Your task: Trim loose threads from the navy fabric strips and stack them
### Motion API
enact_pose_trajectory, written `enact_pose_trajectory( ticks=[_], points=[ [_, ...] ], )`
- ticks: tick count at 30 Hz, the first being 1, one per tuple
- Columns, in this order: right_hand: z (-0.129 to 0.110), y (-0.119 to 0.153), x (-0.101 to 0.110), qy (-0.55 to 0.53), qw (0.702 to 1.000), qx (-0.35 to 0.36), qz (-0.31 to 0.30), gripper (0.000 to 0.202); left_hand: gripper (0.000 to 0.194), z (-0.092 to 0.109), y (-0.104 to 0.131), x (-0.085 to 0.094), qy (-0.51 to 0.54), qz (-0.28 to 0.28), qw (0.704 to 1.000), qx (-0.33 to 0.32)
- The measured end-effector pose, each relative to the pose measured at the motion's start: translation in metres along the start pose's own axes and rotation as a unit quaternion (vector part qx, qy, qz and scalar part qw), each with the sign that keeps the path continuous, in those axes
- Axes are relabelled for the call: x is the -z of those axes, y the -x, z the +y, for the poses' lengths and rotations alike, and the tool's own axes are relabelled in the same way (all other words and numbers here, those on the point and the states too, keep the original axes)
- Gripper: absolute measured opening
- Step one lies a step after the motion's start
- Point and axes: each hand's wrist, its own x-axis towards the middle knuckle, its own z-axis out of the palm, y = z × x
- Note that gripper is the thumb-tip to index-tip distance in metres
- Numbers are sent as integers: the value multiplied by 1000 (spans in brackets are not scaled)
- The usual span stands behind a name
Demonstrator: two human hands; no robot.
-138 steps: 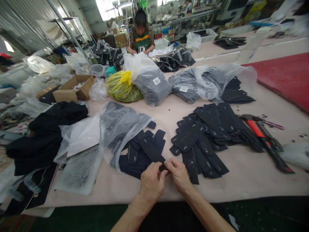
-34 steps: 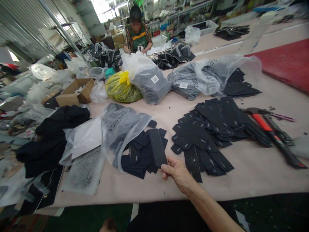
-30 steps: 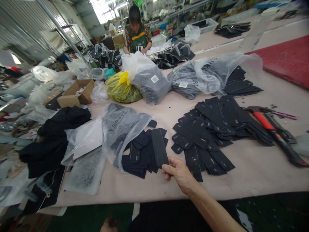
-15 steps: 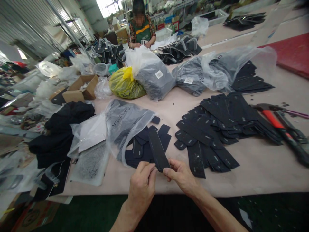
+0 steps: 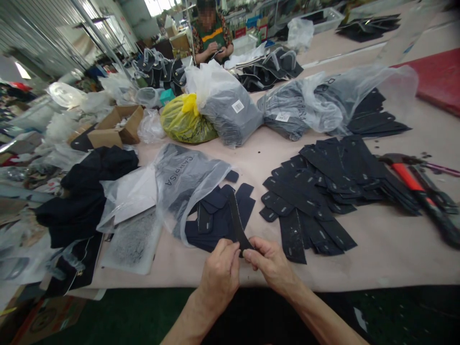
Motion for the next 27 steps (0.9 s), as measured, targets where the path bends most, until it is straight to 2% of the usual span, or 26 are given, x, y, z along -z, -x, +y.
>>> enact_pose_trajectory(
  ticks=[4,6,7,8,10,12,15,19,22,24,27],
  points=[
    [2,-1,-5,-6,1000,-15,12,22,19,-4,4,-11,-11,46,999,19],
    [6,-2,-6,-29,999,-36,17,23,16,-11,2,-14,7,83,994,74],
    [8,-3,-6,-44,998,-49,19,22,15,-16,0,-13,20,105,986,125],
    [11,-3,-5,-56,996,-61,22,22,14,-23,-2,-11,38,124,973,190],
    [15,-1,-2,-75,993,-82,27,22,13,-38,-5,-4,107,149,926,331],
    [19,3,3,-91,991,-98,24,22,14,-52,-5,3,209,151,872,417],
    [25,12,10,-112,986,-127,-5,23,14,-65,-1,11,331,146,826,433],
    [38,25,19,-113,981,-148,-51,26,6,-65,-2,14,413,163,773,453],
    [49,35,24,-100,982,-142,-72,31,19,-63,-10,12,452,156,741,472],
    [53,40,26,-93,982,-148,-77,34,32,-62,-16,9,443,141,751,469],
    [49,45,32,-83,981,-160,-77,35,36,-59,-23,6,404,98,789,453]
  ],
)
